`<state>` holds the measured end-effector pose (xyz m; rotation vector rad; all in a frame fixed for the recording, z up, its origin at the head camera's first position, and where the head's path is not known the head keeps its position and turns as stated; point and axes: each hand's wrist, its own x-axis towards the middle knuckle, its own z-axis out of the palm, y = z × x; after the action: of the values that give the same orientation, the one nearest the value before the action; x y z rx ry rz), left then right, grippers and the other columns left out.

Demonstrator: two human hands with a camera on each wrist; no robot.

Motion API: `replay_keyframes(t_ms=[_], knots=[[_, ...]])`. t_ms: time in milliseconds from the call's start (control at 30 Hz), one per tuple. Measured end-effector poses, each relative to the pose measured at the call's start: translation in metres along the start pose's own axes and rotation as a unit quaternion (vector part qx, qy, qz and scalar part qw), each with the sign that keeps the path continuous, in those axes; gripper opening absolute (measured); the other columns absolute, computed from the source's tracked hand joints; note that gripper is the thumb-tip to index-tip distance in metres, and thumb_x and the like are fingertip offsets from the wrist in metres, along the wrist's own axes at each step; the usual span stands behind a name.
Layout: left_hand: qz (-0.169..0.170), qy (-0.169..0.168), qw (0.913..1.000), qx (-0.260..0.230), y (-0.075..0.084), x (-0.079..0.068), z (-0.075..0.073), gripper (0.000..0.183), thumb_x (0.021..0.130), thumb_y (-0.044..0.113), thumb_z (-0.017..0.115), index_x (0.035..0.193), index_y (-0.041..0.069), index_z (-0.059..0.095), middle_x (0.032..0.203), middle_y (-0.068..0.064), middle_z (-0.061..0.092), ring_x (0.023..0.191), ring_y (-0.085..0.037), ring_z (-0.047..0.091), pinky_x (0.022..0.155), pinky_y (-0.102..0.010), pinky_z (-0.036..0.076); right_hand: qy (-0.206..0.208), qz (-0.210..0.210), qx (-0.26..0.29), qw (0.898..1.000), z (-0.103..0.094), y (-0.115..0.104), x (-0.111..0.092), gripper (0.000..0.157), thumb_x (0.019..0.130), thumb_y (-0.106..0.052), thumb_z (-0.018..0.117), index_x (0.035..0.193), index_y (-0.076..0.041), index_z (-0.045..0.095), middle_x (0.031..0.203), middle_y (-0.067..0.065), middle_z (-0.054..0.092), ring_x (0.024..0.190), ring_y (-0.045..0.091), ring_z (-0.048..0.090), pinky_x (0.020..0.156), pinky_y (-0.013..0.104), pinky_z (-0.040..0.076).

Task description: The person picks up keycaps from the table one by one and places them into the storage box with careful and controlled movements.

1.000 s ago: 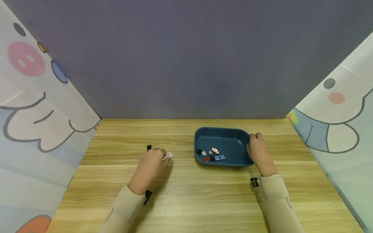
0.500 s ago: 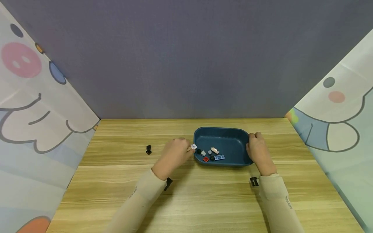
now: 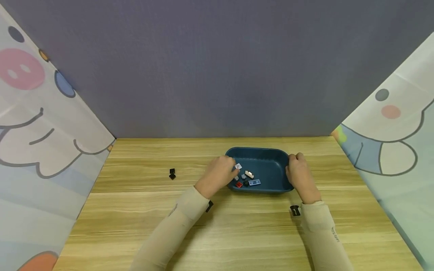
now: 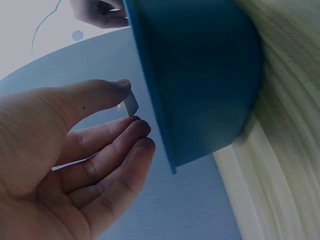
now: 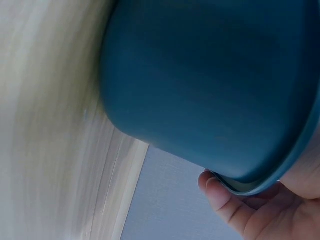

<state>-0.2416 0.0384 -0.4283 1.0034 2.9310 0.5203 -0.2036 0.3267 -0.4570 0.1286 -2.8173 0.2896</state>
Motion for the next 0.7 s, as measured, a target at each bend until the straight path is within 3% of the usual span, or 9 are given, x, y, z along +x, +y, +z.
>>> replay_keyframes(t_ms=[367,600,700], knots=[[-0.019,-0.008,0.9997,-0.013,-0.005,0.004,0.002,0.033,0.095,0.031,0.071,0.069,0.016,0.06,0.059,0.002,0.049,0.05,-0.011,0.044,0.049,-0.025,0.038,0.003,0.001,0.0,1.0,-0.001,0.0,0.003,0.025,0.085,0.011,0.065,0.105,0.022,0.056,0.093,0.034,0.049,0.081,0.044,0.055,0.069,0.051,0.052],[-0.02,0.035,0.9989,-0.025,-0.012,-0.01,-0.002,0.023,0.093,0.027,0.075,0.077,0.012,0.069,0.069,0.001,0.058,0.058,-0.011,0.051,0.054,-0.026,0.044,0.004,0.001,-0.002,1.0,-0.002,0.0,0.002,0.026,0.085,0.012,0.065,0.106,0.023,0.055,0.093,0.034,0.049,0.08,0.045,0.055,0.068,0.052,0.053],[-0.026,0.05,0.9978,-0.036,-0.019,-0.02,-0.006,0.028,0.093,0.025,0.075,0.07,0.013,0.064,0.066,0.002,0.053,0.056,-0.008,0.046,0.052,-0.024,0.04,0.007,-0.001,-0.002,1.0,-0.002,0.0,0.002,0.025,0.085,0.012,0.064,0.105,0.023,0.055,0.093,0.034,0.049,0.079,0.044,0.055,0.068,0.051,0.053]])
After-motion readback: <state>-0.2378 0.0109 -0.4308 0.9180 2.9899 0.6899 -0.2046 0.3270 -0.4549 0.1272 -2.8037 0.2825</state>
